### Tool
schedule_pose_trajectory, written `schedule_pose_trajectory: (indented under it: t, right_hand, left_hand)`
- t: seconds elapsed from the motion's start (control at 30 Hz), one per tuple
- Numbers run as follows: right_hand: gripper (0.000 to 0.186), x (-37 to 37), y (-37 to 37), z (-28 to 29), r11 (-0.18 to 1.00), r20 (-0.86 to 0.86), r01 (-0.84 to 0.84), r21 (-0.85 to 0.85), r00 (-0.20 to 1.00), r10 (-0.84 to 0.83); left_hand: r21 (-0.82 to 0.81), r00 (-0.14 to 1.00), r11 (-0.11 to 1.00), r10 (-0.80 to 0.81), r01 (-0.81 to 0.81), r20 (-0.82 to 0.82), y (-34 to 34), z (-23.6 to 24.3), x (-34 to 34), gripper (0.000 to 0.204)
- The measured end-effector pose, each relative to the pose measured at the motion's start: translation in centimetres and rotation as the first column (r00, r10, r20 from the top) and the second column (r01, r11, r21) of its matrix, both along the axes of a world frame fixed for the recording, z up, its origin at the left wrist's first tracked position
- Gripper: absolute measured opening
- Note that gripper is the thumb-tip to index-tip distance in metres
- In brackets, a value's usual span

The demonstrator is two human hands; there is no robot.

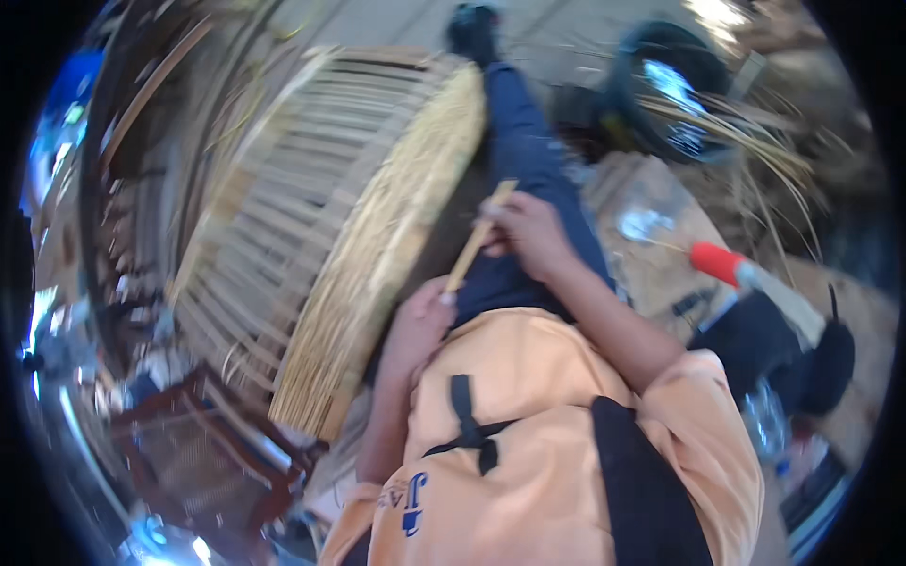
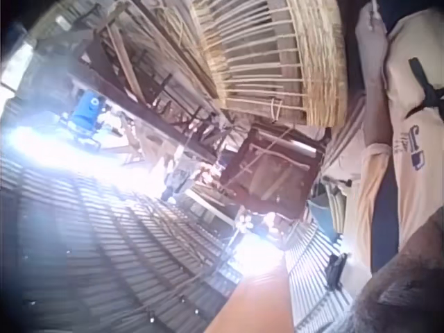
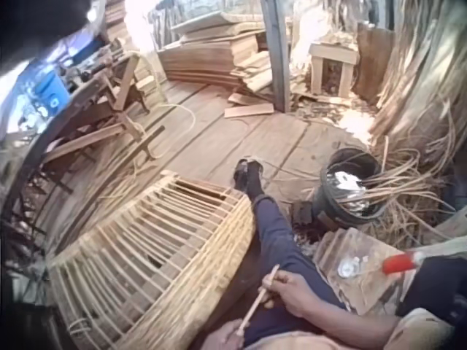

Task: The person is weaving thin bamboo strips onto a cage frame and applying glue to secure them.

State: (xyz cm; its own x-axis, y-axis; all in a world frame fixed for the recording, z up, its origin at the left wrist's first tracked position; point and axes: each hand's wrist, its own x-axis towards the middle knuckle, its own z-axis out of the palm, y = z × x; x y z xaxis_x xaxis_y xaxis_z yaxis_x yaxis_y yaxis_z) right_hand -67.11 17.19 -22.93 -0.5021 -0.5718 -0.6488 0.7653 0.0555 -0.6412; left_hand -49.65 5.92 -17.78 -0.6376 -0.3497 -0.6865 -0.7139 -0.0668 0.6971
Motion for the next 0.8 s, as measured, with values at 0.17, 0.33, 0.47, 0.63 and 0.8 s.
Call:
schedule_pose_trajectory:
  t: [0.17,0.33,0.47,0.63,0.8]
  right_hand:
    - [0.019,0.1,1.4,-1.2,0.999,-0.125,0.042,-0.01,0.991,-0.043]
    - [0.015,-1.4,1.2,-3.4,0.993,-0.096,0.046,-0.104,0.994,-0.056]
    - [0.013,-2.6,0.6,-3.2,0.992,-0.147,0.021,-0.125,0.988,-0.039]
    - [0.014,-3.9,-0.6,-3.7,0.996,-0.146,0.014,-0.084,0.989,-0.027]
    - [0.012,-4.3,-1.1,-2.7,0.994,-0.154,-0.03,-0.102,0.988,0.014]
  left_hand:
    - [-0.351,0.947,0.911,-0.282,0.215,-0.151,0.5,-0.3,0.3,0.021]
    - [-0.697,0.919,0.685,-0.101,-0.214,-0.381,-1.7,8.5,4.7,0.019]
    - [-0.722,0.592,-0.202,0.45,-0.662,-0.668,-4.9,13.3,14.4,0.019]
    - [-0.648,0.308,-0.261,0.715,-0.715,-0.628,-12.6,5.8,29.3,0.038]
    - [-0.806,0.829,0.325,0.457,-0.494,-0.323,-16.8,-2.5,33.2,0.042]
